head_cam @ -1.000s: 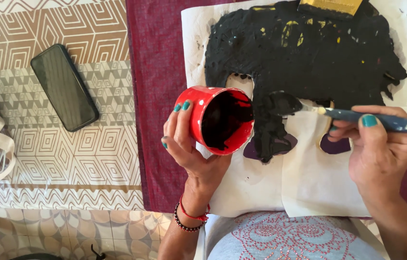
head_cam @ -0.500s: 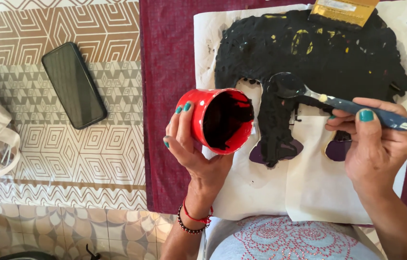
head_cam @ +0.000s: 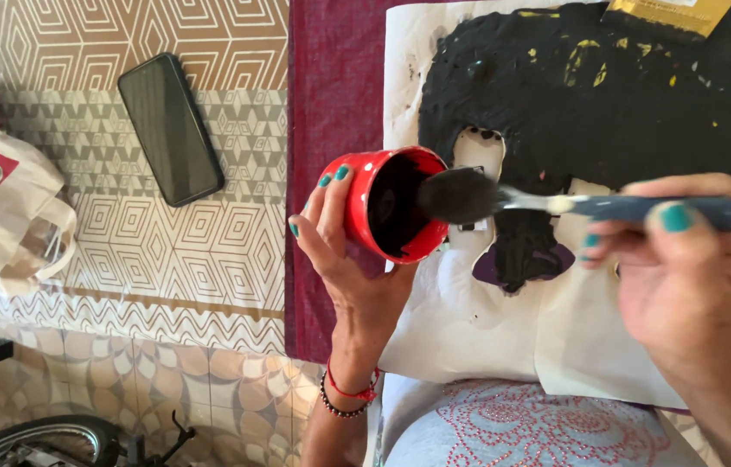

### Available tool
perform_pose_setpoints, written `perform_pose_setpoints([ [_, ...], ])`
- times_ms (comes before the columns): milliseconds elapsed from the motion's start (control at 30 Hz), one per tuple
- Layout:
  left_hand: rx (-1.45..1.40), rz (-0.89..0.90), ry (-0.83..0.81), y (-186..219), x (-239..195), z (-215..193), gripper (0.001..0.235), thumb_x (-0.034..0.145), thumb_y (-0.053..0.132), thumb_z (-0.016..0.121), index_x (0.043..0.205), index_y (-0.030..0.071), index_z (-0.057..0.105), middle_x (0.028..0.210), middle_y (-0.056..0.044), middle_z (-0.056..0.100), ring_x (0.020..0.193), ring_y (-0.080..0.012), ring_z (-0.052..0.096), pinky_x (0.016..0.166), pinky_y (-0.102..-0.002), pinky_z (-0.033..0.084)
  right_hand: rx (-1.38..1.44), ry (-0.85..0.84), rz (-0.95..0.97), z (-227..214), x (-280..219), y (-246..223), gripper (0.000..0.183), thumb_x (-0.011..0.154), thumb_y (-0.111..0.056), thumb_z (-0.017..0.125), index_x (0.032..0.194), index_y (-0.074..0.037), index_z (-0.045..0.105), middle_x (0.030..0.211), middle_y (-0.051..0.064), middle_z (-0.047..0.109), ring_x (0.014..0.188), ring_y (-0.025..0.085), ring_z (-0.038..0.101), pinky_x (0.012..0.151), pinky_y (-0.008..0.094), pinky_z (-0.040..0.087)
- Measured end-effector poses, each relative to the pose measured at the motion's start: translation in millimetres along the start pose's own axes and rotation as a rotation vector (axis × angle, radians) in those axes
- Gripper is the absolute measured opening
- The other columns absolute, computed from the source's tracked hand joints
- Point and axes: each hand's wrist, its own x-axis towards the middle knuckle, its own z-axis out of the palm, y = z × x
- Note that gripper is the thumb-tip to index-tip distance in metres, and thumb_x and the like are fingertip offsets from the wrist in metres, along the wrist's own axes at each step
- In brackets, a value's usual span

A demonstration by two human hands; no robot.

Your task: Painting and texturing a decorative elephant cutout using a scraper and a brush.

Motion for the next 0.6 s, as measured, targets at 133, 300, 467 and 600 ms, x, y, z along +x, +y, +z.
perform_pose_setpoints([
  [133, 0.014, 0.005, -0.056, 4.5, -3.9, -7.5, 0.130, 0.090, 0.017, 0.096, 0.169, 0.021, -0.007, 0.158, -0.015, 0.048, 0.144, -0.0442, 0.052, 0.123, -0.063, 0.044, -0.145, -0.255, -0.167, 18.6, 8.2, -16.4, 0.025, 0.100, -0.013, 0.057, 0.116, 0.007, 0.057, 0.102, 0.025, 0.066, 0.075, 0.032, 0.074, 0.063, 0.037, 0.070],
  [300, 0.051, -0.118, -0.192, 34.5, 5.9, -4.5, 0.078, 0.083, 0.021, 0.088, 0.147, 0.008, 0.045, 0.149, -0.009, 0.052, 0.140, -0.0358, 0.053, 0.123, -0.052, 0.040, -0.448, -0.596, -0.529, 18.0, 20.0, -29.9, 0.025, 0.096, -0.013, 0.056, 0.110, 0.007, 0.060, 0.107, 0.028, 0.068, 0.080, 0.026, 0.075, 0.073, 0.028, 0.069],
  [467, 0.123, 0.024, -0.357, 50.0, 24.1, 13.5, 0.061, 0.089, 0.008, 0.077, 0.145, 0.005, 0.052, 0.148, -0.005, 0.056, 0.141, -0.0258, 0.051, 0.124, -0.050, 0.036, -0.466, -0.424, -0.461, -9.4, 21.5, -25.3, 0.025, 0.098, -0.011, 0.056, 0.109, 0.010, 0.062, 0.106, 0.028, 0.067, 0.079, 0.027, 0.074, 0.071, 0.028, 0.060],
  [600, 0.062, 0.361, -0.315, 61.1, 34.1, 39.8, 0.030, 0.113, 0.000, 0.043, 0.138, 0.005, 0.027, 0.147, -0.021, 0.059, 0.135, -0.0443, 0.062, 0.112, -0.059, 0.042, -0.377, -0.169, -0.353, -42.8, 27.3, -10.4, 0.031, 0.108, -0.014, 0.054, 0.118, 0.015, 0.059, 0.099, 0.024, 0.062, 0.071, 0.029, 0.067, 0.065, 0.032, 0.056],
])
